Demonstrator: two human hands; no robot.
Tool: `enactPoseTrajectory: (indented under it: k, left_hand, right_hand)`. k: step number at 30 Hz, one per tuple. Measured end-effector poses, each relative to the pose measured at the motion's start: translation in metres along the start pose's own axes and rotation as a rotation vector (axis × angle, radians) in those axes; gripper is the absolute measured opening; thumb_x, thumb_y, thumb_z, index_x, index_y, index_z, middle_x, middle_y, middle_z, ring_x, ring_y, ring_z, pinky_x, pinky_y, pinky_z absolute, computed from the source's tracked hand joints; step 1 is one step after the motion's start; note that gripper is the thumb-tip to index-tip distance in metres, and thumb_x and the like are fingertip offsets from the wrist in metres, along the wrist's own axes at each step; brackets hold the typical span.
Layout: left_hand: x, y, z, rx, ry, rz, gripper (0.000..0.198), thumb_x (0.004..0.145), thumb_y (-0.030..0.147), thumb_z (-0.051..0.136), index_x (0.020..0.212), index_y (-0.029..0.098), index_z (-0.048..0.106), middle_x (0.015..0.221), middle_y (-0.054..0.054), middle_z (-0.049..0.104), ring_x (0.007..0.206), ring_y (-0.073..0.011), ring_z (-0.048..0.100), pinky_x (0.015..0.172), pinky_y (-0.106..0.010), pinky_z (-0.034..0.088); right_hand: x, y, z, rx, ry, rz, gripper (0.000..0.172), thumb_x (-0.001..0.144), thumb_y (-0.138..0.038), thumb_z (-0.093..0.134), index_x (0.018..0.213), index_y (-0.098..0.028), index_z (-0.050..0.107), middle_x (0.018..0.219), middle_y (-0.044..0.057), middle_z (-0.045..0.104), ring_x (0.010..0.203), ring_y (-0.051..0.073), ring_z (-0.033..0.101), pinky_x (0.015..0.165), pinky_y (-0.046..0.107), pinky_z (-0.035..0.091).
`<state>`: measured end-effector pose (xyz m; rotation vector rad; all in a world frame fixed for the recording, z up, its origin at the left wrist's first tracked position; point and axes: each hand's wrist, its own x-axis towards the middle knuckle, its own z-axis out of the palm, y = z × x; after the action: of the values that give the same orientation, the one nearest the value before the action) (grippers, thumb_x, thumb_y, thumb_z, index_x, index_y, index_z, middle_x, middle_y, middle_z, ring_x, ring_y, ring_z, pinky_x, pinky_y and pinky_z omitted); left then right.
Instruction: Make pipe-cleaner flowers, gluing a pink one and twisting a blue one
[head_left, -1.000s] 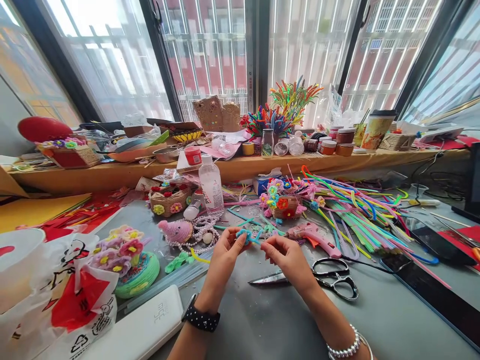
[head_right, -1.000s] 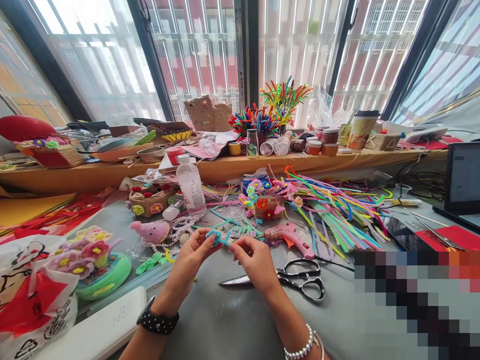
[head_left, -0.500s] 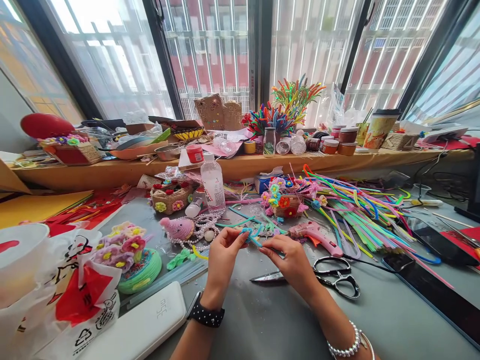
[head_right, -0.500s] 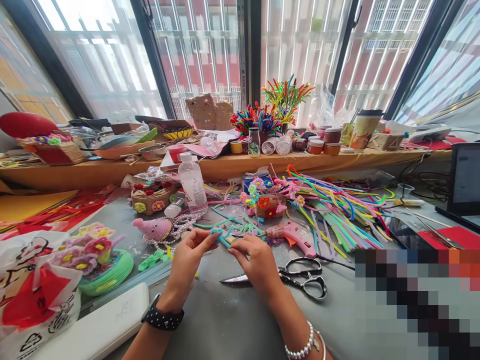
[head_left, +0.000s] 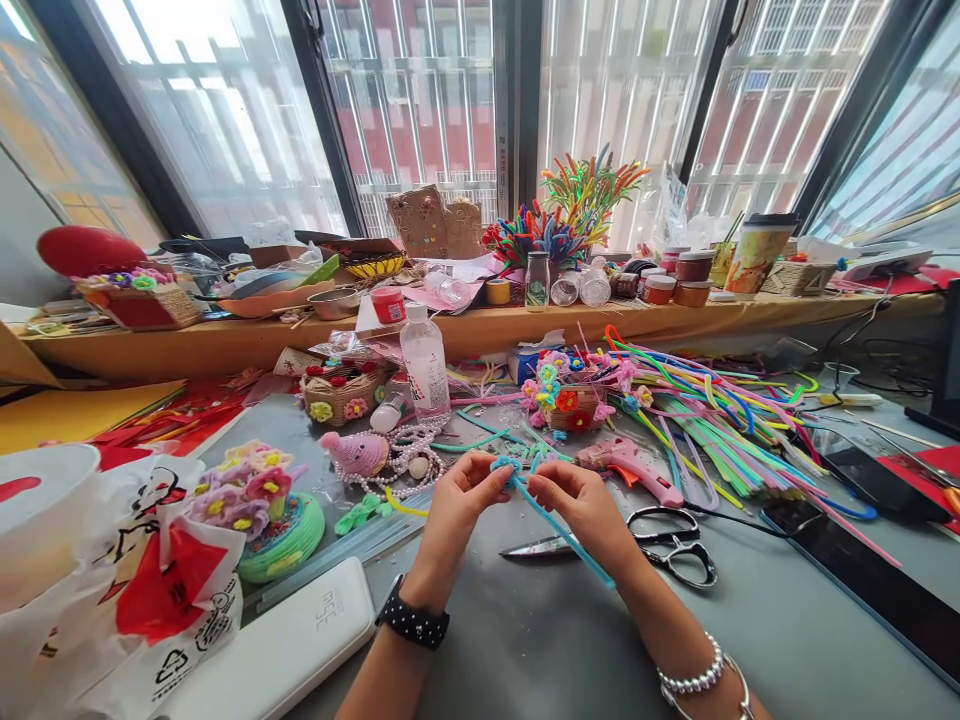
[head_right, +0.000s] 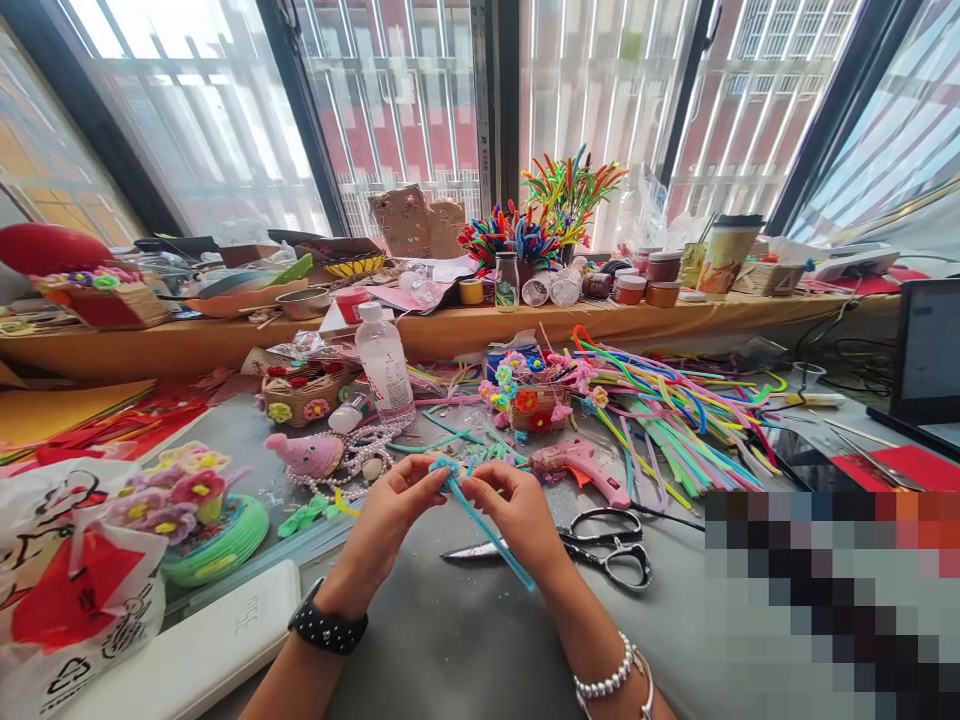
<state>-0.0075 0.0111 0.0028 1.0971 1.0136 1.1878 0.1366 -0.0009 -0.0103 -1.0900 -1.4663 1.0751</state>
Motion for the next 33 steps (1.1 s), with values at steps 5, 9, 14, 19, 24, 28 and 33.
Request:
enactPoseTrajectory:
  k: [5, 9, 14, 19, 24, 28, 33]
  left_hand:
    - [0.002, -0.002, -0.001, 0.031, -0.081, -0.011, 0.023, 0.06, 0.028, 0.065, 0.077, 0.014, 0.057, 0.073, -0.001, 0.057, 0.067, -0.0097, 0.051, 0.057, -0.019, 0.041]
    - [0.003, -0.004, -0.002, 0.081, -0.129, -0.05, 0.027, 0.057, 0.028, 0.068, 0.077, 0.014, 0.055, 0.069, 0.0, 0.057, 0.065, -0.0107, 0.052, 0.054, -0.019, 0.039]
    - [0.002, -0.006, 0.002, 0.006, -0.11, -0.062, 0.032, 0.057, 0.028, 0.068, 0.083, 0.015, 0.055, 0.079, -0.003, 0.06, 0.076, -0.0137, 0.055, 0.066, -0.024, 0.043]
    - [-0.001, -0.008, 0.01, 0.063, -0.152, -0.071, 0.029, 0.058, 0.03, 0.067, 0.08, 0.014, 0.058, 0.076, -0.002, 0.06, 0.072, -0.0136, 0.055, 0.067, -0.026, 0.044]
    - [-0.002, -0.007, 0.01, 0.052, -0.086, -0.055, 0.023, 0.057, 0.028, 0.067, 0.073, 0.013, 0.059, 0.071, -0.002, 0.061, 0.068, -0.0131, 0.056, 0.067, -0.027, 0.046]
    - [-0.001, -0.005, 0.007, 0.086, -0.109, -0.068, 0.024, 0.056, 0.027, 0.067, 0.074, 0.014, 0.062, 0.068, -0.003, 0.061, 0.064, -0.0138, 0.056, 0.055, -0.022, 0.044]
    - [0.0, -0.003, 0.004, 0.193, -0.173, -0.075, 0.018, 0.058, 0.028, 0.064, 0.069, 0.014, 0.065, 0.056, -0.001, 0.059, 0.054, -0.0108, 0.051, 0.047, -0.019, 0.037]
  right_hand:
    - [0.0, 0.002, 0.001, 0.064, 0.049, 0.01, 0.024, 0.071, -0.039, 0.055, 0.07, -0.015, 0.056, 0.061, -0.002, 0.051, 0.057, 0.01, 0.047, 0.053, 0.021, 0.039]
    - [0.0, 0.001, 0.002, 0.126, 0.036, 0.02, 0.024, 0.069, -0.038, 0.057, 0.075, -0.015, 0.057, 0.06, -0.002, 0.052, 0.055, 0.01, 0.049, 0.051, 0.022, 0.04]
    - [-0.001, 0.003, 0.006, 0.173, 0.113, 0.035, 0.023, 0.069, -0.037, 0.057, 0.068, -0.015, 0.057, 0.055, -0.003, 0.053, 0.052, 0.009, 0.048, 0.052, 0.022, 0.04]
    - [-0.003, 0.007, 0.009, 0.18, 0.211, 0.022, 0.021, 0.069, -0.036, 0.058, 0.071, -0.015, 0.057, 0.058, -0.003, 0.054, 0.054, 0.009, 0.048, 0.054, 0.022, 0.04]
    - [-0.003, 0.008, 0.01, 0.161, 0.217, 0.005, 0.022, 0.07, -0.037, 0.056, 0.07, -0.015, 0.056, 0.06, -0.002, 0.054, 0.055, 0.01, 0.049, 0.054, 0.022, 0.04]
    - [-0.003, 0.006, 0.008, 0.045, 0.2, -0.017, 0.026, 0.072, -0.042, 0.052, 0.07, -0.016, 0.054, 0.063, 0.0, 0.054, 0.057, 0.011, 0.049, 0.052, 0.022, 0.039]
    - [-0.003, 0.004, 0.006, -0.303, 0.165, -0.144, 0.028, 0.077, -0.042, 0.046, 0.063, -0.018, 0.049, 0.058, -0.001, 0.049, 0.053, 0.01, 0.043, 0.049, 0.022, 0.033]
